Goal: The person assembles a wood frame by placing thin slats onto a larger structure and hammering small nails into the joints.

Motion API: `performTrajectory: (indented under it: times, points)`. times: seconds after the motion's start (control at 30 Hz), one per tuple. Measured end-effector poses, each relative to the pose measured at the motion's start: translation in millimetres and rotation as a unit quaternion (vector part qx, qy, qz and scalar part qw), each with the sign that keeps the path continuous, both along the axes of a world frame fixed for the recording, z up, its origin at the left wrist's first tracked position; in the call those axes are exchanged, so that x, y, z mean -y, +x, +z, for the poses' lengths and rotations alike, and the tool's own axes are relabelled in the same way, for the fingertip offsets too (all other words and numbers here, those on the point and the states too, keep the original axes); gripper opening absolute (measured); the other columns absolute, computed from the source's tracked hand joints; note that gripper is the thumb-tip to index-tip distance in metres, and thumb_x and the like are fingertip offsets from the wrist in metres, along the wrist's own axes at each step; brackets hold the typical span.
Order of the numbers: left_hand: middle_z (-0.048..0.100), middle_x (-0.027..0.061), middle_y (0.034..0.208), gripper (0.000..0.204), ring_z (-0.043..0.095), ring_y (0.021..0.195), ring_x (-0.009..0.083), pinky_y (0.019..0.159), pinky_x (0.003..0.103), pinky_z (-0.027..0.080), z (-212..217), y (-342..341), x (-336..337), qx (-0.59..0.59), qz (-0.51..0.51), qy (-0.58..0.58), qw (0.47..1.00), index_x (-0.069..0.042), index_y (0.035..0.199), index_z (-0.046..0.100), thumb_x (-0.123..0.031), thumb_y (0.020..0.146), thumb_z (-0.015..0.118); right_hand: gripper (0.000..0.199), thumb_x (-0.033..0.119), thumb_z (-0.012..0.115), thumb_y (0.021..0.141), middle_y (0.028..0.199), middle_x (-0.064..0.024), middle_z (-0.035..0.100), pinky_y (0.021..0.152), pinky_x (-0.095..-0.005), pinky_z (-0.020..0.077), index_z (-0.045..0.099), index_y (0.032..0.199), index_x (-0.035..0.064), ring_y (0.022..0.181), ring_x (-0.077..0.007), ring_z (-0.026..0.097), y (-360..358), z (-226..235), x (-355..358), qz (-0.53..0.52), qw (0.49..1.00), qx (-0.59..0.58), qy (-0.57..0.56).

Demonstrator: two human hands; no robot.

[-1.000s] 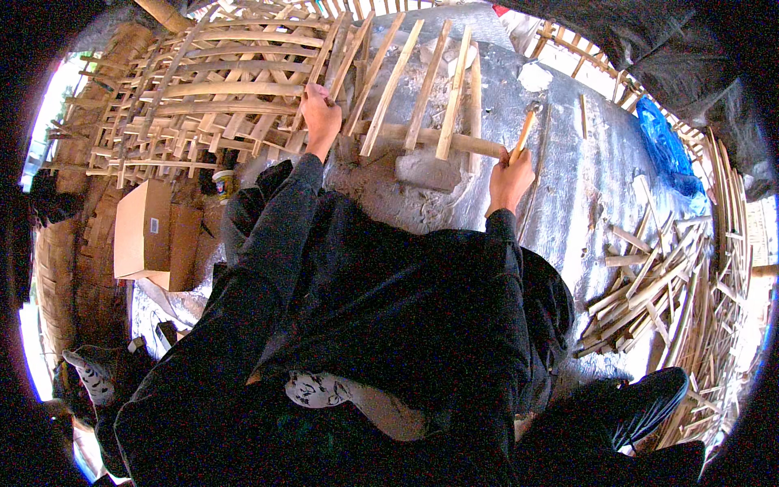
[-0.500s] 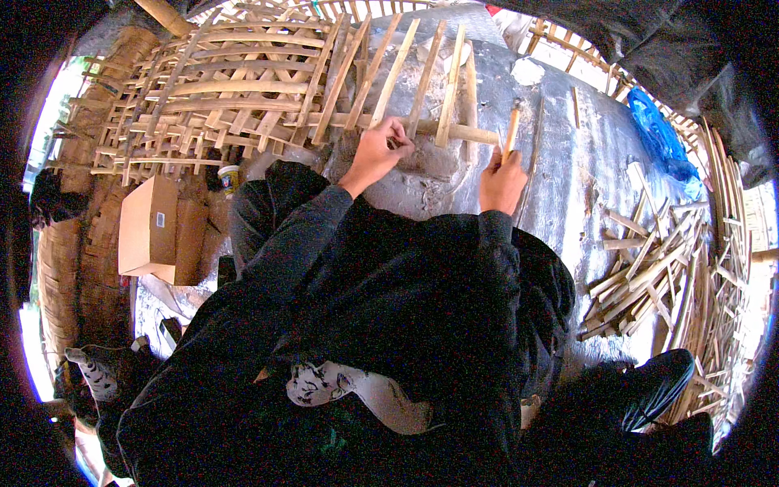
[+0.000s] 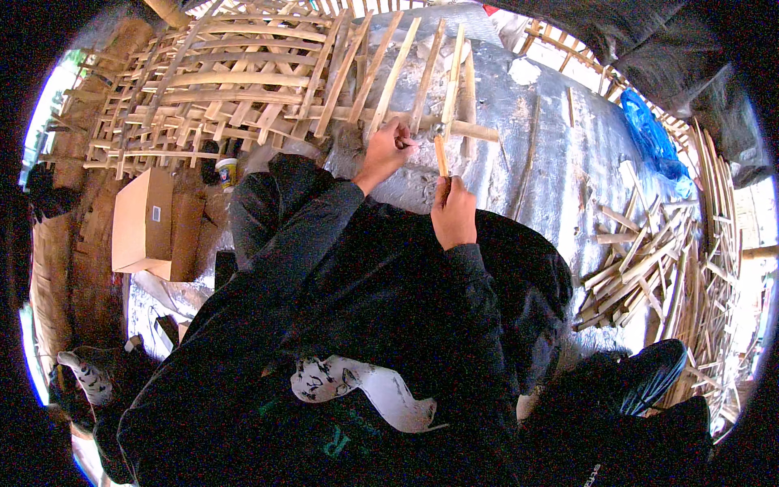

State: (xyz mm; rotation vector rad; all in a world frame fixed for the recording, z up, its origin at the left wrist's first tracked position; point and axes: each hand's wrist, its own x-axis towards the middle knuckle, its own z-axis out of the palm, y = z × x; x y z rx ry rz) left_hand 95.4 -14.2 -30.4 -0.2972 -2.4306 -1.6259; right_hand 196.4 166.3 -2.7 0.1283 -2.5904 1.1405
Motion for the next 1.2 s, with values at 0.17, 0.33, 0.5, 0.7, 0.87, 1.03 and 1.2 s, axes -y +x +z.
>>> performTrajectory:
  times: [0.17,0.33,0.5,0.7,0.87,1.03,1.2]
  points:
    - [0.069,0.0119,0.081,0.028,0.071,0.077,0.0179,0.07,0.032,0.055,-11,-3,2,0.002,-0.002,0.058,0.998,-0.002,0.094,0.054,-0.003,0.079,0.078,0.03,0.02,0.055,0.103,0.072,-0.0272,0.063,0.06,-0.0555,0.0462,0.054,0.083,-0.0025,0.068,-0.0485,0.062,3,-7,2,0.022,1.0,0.009,0.015]
    - [0.069,0.0129,0.08,0.027,0.071,0.078,0.0195,0.071,0.032,0.055,-16,-2,3,-0.011,0.005,0.089,0.996,-0.002,0.093,0.054,-0.003,0.079,0.077,0.027,0.018,0.055,0.102,0.073,-0.0271,0.063,0.059,-0.0552,0.0464,0.054,0.085,-0.0026,0.069,-0.0487,0.062,6,3,7,0.013,1.0,0.019,0.016]
    - [0.069,0.0126,0.08,0.027,0.071,0.077,0.0198,0.071,0.033,0.055,-12,-2,-2,-0.015,0.014,0.07,0.997,-0.002,0.092,0.053,0.001,0.077,0.076,0.023,0.017,0.054,0.102,0.076,-0.0282,0.064,0.061,-0.0552,0.0469,0.055,0.089,-0.0026,0.07,-0.0485,0.062,3,-10,3,0.039,0.998,0.01,0.044]
    - [0.069,0.0121,0.079,0.029,0.071,0.078,0.0194,0.07,0.033,0.055,-14,-3,-3,-0.002,0.025,0.092,0.995,-0.001,0.09,0.053,0.004,0.075,0.076,0.022,0.017,0.054,0.103,0.077,-0.0286,0.064,0.062,-0.0548,0.0474,0.058,0.094,-0.0033,0.071,-0.0484,0.063,4,-1,9,0.033,0.998,0.006,0.045]
    - [0.069,0.012,0.078,0.029,0.072,0.079,0.0195,0.069,0.033,0.055,-17,-3,-6,-0.003,0.028,0.085,0.996,-0.001,0.092,0.052,0.004,0.075,0.075,0.022,0.017,0.053,0.103,0.077,-0.0284,0.064,0.061,-0.0543,0.0477,0.057,0.094,-0.0028,0.07,-0.0479,0.063,1,-10,10,0.028,0.998,0.015,0.046]
    - [0.067,0.0111,0.077,0.028,0.07,0.075,0.0184,0.068,0.033,0.054,-21,-5,-3,-0.014,0.033,0.109,0.993,-0.002,0.09,0.052,0.004,0.074,0.074,0.024,0.018,0.052,0.104,0.076,-0.0279,0.064,0.06,-0.0536,0.0479,0.056,0.093,-0.0026,0.07,-0.048,0.063,-1,-12,9,0.026,0.998,0.012,0.057]
    - [0.067,0.0103,0.077,0.028,0.07,0.074,0.0177,0.068,0.033,0.054,-13,-1,-5,-0.02,0.041,0.088,0.995,-0.002,0.09,0.052,0.004,0.073,0.075,0.025,0.02,0.053,0.103,0.077,-0.0294,0.064,0.062,-0.0551,0.0483,0.055,0.093,-0.0029,0.072,-0.0492,0.063,-1,-9,12,0.014,0.997,0.048,0.066]
